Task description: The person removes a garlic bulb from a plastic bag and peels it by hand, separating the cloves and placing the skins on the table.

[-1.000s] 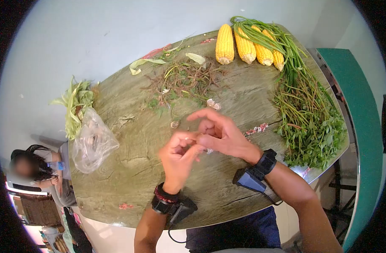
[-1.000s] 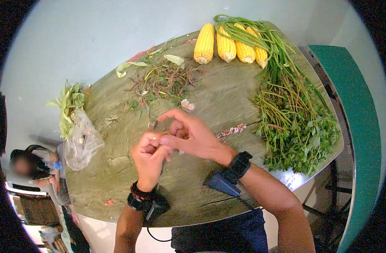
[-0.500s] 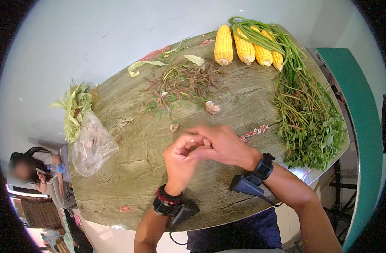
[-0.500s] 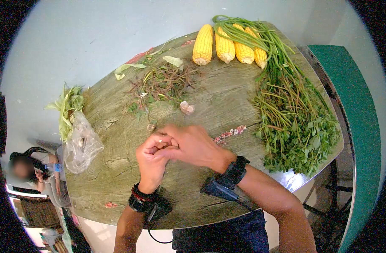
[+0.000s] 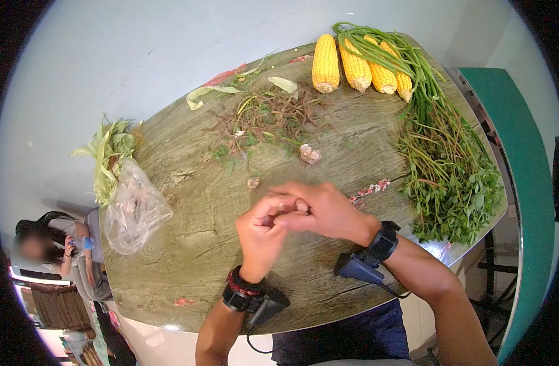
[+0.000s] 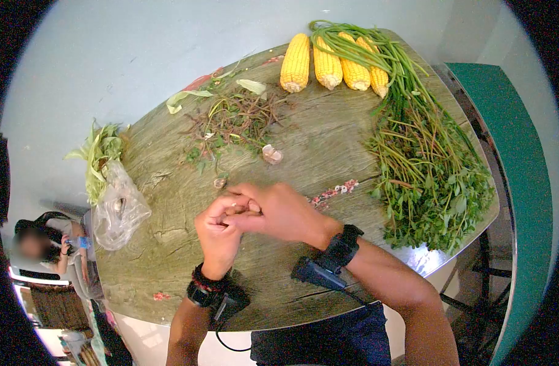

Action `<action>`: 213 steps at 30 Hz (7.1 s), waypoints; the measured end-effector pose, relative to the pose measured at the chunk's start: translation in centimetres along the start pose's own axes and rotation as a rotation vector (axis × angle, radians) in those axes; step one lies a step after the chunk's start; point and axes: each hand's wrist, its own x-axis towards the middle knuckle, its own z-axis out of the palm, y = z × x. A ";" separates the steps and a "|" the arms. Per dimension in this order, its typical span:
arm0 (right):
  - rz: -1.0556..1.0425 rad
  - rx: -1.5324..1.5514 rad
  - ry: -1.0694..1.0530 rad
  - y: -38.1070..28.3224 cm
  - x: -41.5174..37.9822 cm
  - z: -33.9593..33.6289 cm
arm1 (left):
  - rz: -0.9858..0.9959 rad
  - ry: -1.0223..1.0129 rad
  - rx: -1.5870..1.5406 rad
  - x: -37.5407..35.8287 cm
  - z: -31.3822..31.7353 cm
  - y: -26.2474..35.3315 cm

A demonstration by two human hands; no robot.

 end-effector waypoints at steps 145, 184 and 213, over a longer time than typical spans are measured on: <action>0.199 0.717 -0.084 1.8 1.0 -0.6 | 0.213 0.261 0.598 0.8 -2.5 0.3; 0.174 0.653 -0.095 1.2 0.9 -1.1 | 0.351 0.054 0.629 0.7 -1.7 0.4; 0.193 0.670 -0.095 1.3 0.8 -0.6 | 0.291 0.141 0.633 0.7 -1.6 0.1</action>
